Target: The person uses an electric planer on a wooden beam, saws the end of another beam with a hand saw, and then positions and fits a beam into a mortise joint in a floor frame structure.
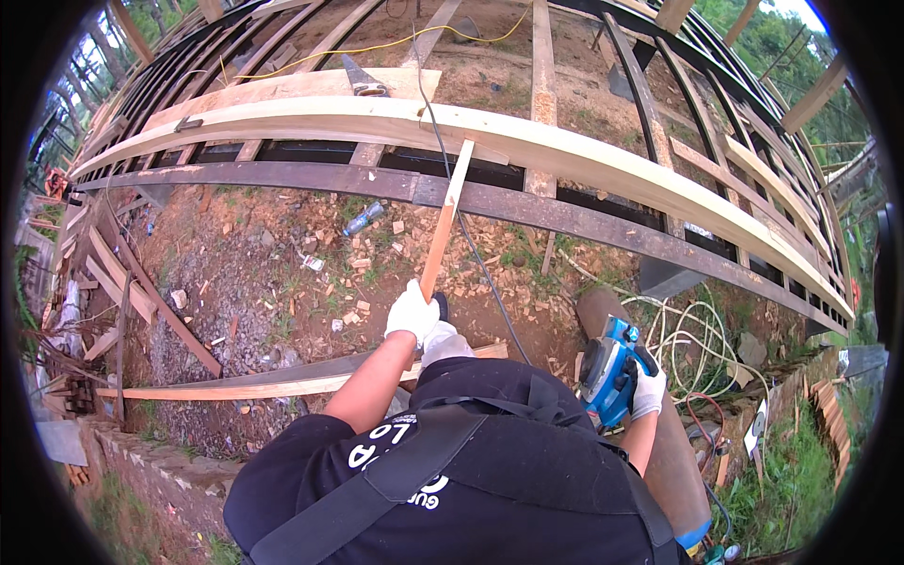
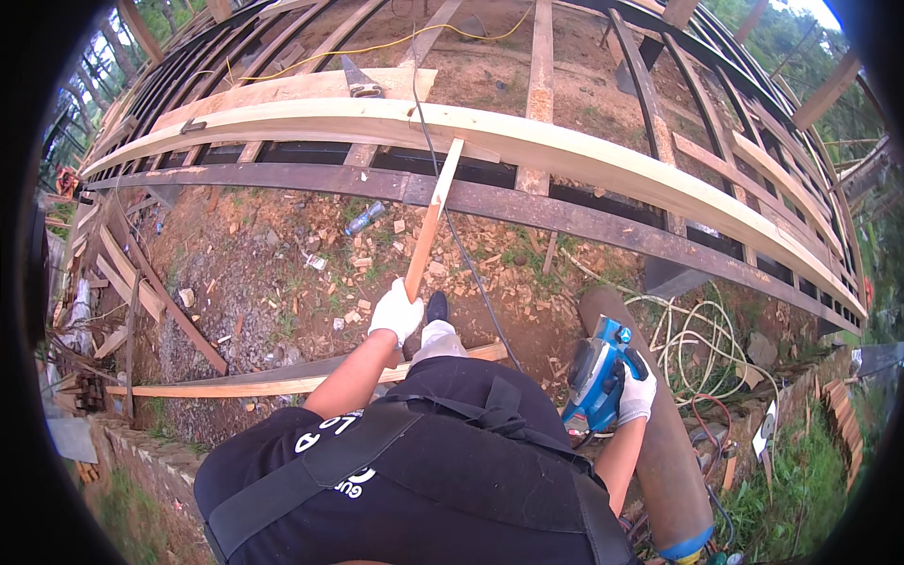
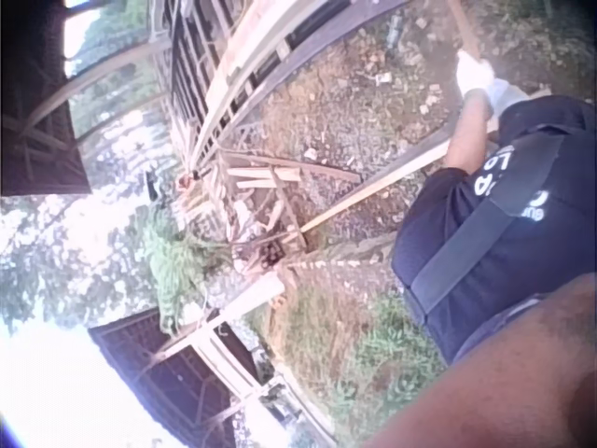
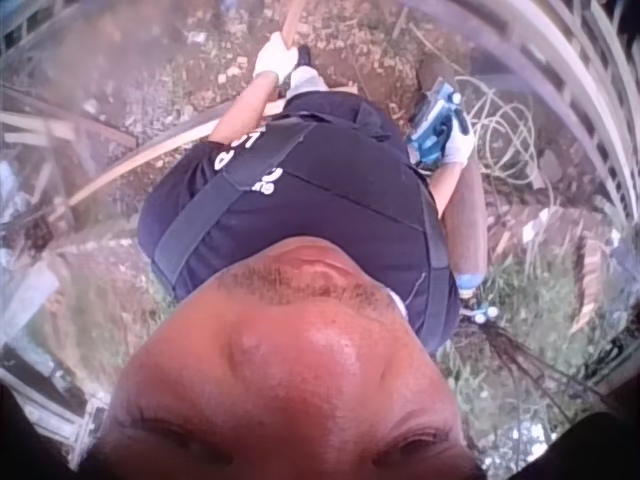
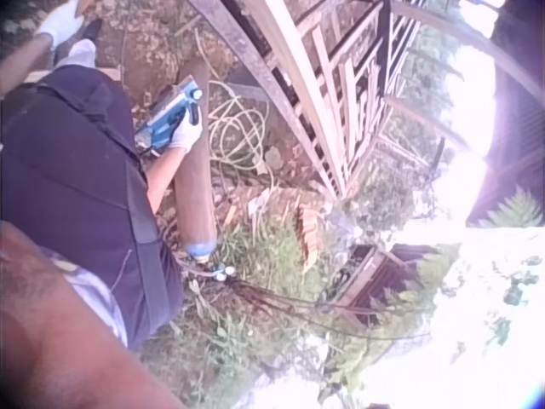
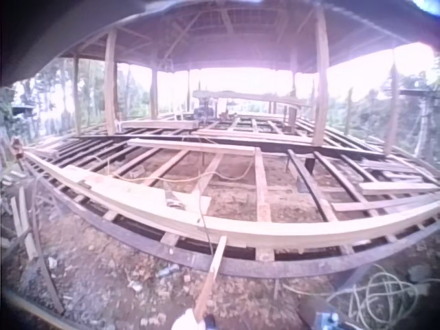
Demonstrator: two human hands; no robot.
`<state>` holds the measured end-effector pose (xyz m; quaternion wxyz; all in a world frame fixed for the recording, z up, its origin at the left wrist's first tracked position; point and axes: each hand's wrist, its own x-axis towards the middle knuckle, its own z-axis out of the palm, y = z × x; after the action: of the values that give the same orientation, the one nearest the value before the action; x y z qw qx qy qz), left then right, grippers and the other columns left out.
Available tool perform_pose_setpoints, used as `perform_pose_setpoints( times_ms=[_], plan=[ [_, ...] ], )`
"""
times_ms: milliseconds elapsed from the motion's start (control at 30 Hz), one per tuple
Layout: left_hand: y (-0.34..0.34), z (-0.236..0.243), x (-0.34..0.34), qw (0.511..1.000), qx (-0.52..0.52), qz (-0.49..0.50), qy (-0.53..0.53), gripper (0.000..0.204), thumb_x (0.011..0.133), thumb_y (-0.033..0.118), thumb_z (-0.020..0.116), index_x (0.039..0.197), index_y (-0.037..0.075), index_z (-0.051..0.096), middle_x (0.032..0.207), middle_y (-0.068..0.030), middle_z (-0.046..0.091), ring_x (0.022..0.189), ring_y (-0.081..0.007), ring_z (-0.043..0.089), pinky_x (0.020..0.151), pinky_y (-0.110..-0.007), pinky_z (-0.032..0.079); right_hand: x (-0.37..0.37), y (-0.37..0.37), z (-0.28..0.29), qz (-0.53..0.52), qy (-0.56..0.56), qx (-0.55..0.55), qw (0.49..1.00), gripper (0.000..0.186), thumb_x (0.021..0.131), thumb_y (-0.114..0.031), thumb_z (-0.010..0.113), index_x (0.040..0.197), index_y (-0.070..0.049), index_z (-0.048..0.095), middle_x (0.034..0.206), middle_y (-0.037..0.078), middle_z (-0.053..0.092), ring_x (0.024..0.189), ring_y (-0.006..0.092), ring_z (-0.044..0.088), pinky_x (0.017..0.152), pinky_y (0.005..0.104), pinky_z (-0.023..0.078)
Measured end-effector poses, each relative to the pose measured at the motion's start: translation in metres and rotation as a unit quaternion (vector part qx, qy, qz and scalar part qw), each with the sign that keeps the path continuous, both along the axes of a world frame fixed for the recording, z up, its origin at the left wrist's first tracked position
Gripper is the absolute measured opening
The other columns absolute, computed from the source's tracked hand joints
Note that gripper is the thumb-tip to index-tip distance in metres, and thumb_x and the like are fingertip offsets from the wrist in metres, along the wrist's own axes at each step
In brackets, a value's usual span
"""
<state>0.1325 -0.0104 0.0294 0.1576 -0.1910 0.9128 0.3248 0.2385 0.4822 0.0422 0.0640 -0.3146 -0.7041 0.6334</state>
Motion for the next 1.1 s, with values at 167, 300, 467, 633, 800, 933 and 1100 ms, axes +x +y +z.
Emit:
perform_pose_setpoints(
  times_ms=[167, 300, 467, 633, 800, 933, 1100],
  plan=[
    [0.004, -0.014, -0.001, 1.000, -0.005, 0.009, 0.004, 0.050, 0.090, 0.030, 0.063, 0.131, 0.004, 0.047, 0.112, -0.0289, 0.068, 0.106, -0.0455, 0.066, 0.092, -0.052, 0.053, -0.004, 0.000, -0.002, 0.023, -0.029, 0.050, 0.998, 0.035, 0.088, 0.002, 0.070, 0.123, 0.000, 0.070, 0.105, 0.010, 0.074, 0.083, 0.0170, 0.070, 0.071, 0.0316, 0.058],
    [0.002, -0.014, -0.016, 1.000, 0.009, -0.011, -0.005, 0.046, 0.091, 0.030, 0.062, 0.124, 0.002, 0.048, 0.110, -0.0294, 0.068, 0.106, -0.0456, 0.066, 0.092, -0.051, 0.052, -0.013, -0.001, -0.001, 0.021, -0.058, 0.025, 0.998, 0.035, 0.088, 0.004, 0.069, 0.122, 0.001, 0.071, 0.110, 0.008, 0.075, 0.093, 0.0153, 0.070, 0.085, 0.0307, 0.058],
    [0.008, -0.031, -0.015, 1.000, -0.004, -0.001, -0.029, 0.052, 0.089, 0.032, 0.064, 0.127, 0.000, 0.047, 0.109, -0.0300, 0.068, 0.105, -0.0457, 0.067, 0.092, -0.051, 0.052, -0.031, -0.008, -0.006, 0.077, -0.042, 0.096, 0.991, 0.035, 0.088, 0.004, 0.068, 0.123, 0.000, 0.071, 0.112, 0.008, 0.075, 0.093, 0.0148, 0.070, 0.086, 0.0299, 0.057],
    [-0.005, 0.001, -0.015, 0.995, 0.096, -0.006, -0.021, 0.079, 0.088, 0.043, 0.065, 0.150, 0.004, 0.036, 0.128, -0.0270, 0.063, 0.119, -0.0417, 0.062, 0.103, -0.046, 0.048, -0.067, -0.009, 0.003, 0.095, -0.006, 0.094, 0.991, 0.039, 0.088, 0.005, 0.067, 0.127, 0.003, 0.067, 0.119, 0.010, 0.073, 0.100, 0.0179, 0.069, 0.092, 0.0316, 0.055],
    [-0.033, -0.007, -0.008, 0.985, 0.154, 0.027, -0.073, 0.085, 0.090, 0.061, 0.058, 0.154, 0.009, 0.039, 0.147, -0.0231, 0.054, 0.137, -0.0368, 0.051, 0.114, -0.044, 0.039, -0.123, -0.021, 0.038, 0.119, 0.093, 0.060, 0.987, 0.042, 0.091, 0.002, 0.067, 0.133, 0.005, 0.062, 0.128, 0.014, 0.067, 0.107, 0.0212, 0.067, 0.092, 0.0339, 0.057],
    [-0.041, 0.010, -0.014, 0.969, 0.207, 0.101, -0.085, 0.082, 0.094, 0.067, 0.047, 0.151, 0.009, 0.046, 0.148, -0.0191, 0.054, 0.139, -0.0367, 0.050, 0.116, -0.043, 0.036, -0.174, -0.016, 0.070, 0.182, 0.105, 0.115, 0.971, 0.048, 0.094, -0.002, 0.064, 0.140, 0.005, 0.055, 0.131, 0.014, 0.065, 0.119, 0.0245, 0.062, 0.092, 0.0342, 0.057],
    [-0.045, -0.033, -0.017, 0.950, 0.236, 0.179, -0.099, 0.068, 0.096, 0.059, 0.048, 0.143, 0.011, 0.058, 0.143, -0.0159, 0.060, 0.133, -0.0322, 0.056, 0.113, -0.042, 0.039, -0.239, -0.086, 0.163, 0.269, 0.120, 0.317, 0.902, 0.031, 0.096, -0.015, 0.065, 0.121, 0.003, 0.072, 0.126, 0.018, 0.069, 0.111, 0.0279, 0.066, 0.094, 0.0401, 0.054]
  ],
)
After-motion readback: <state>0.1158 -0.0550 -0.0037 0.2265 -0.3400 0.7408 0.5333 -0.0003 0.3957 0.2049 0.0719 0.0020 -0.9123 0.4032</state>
